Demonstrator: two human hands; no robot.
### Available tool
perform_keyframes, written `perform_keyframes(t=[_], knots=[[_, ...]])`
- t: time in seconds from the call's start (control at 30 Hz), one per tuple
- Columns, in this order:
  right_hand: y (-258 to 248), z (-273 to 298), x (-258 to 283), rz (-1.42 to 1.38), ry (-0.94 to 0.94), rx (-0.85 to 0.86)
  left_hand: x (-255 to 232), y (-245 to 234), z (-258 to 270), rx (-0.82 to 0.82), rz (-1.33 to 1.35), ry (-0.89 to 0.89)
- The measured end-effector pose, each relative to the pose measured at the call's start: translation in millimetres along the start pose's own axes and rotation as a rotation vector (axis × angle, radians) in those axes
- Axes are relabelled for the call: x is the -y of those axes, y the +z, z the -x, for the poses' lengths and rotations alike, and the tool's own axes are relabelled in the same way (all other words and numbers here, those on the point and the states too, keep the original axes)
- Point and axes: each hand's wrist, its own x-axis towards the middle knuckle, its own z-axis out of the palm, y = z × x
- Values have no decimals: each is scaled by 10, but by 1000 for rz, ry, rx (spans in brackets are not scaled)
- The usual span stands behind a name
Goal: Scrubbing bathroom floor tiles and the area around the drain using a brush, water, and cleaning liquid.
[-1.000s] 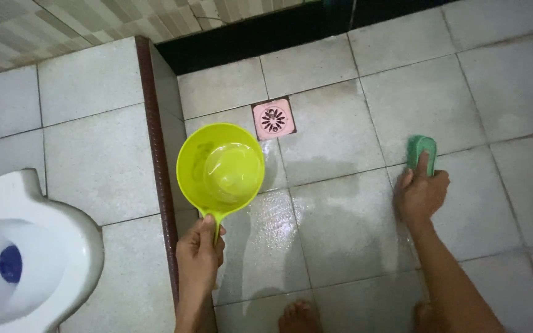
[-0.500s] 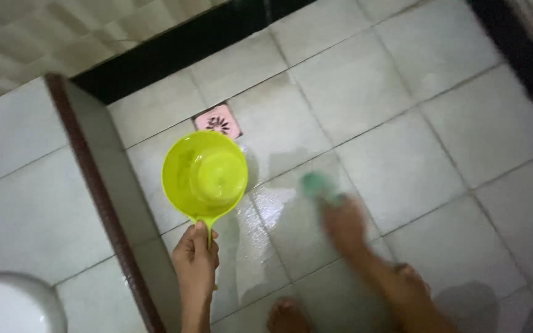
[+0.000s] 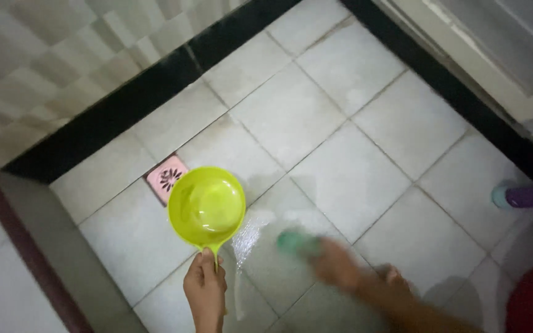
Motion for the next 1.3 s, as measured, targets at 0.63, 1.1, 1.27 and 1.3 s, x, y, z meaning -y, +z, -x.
perform_keyframes(t=[0.63,1.1,1.27,1.3], knots=[[-1332,-688,933,-34,156,-268,2,583,-623,12,-47,58],[-2043,-1349,609,-74,58,-190,257,1891,-1452,-41,-261,236],[-3262,-1687,321,-305,213,-466,288,2352,-1463,-20,-284,247],[-3400,-2208,-89,-303,205,-462,122,2453,-1358,-29,-282,248]])
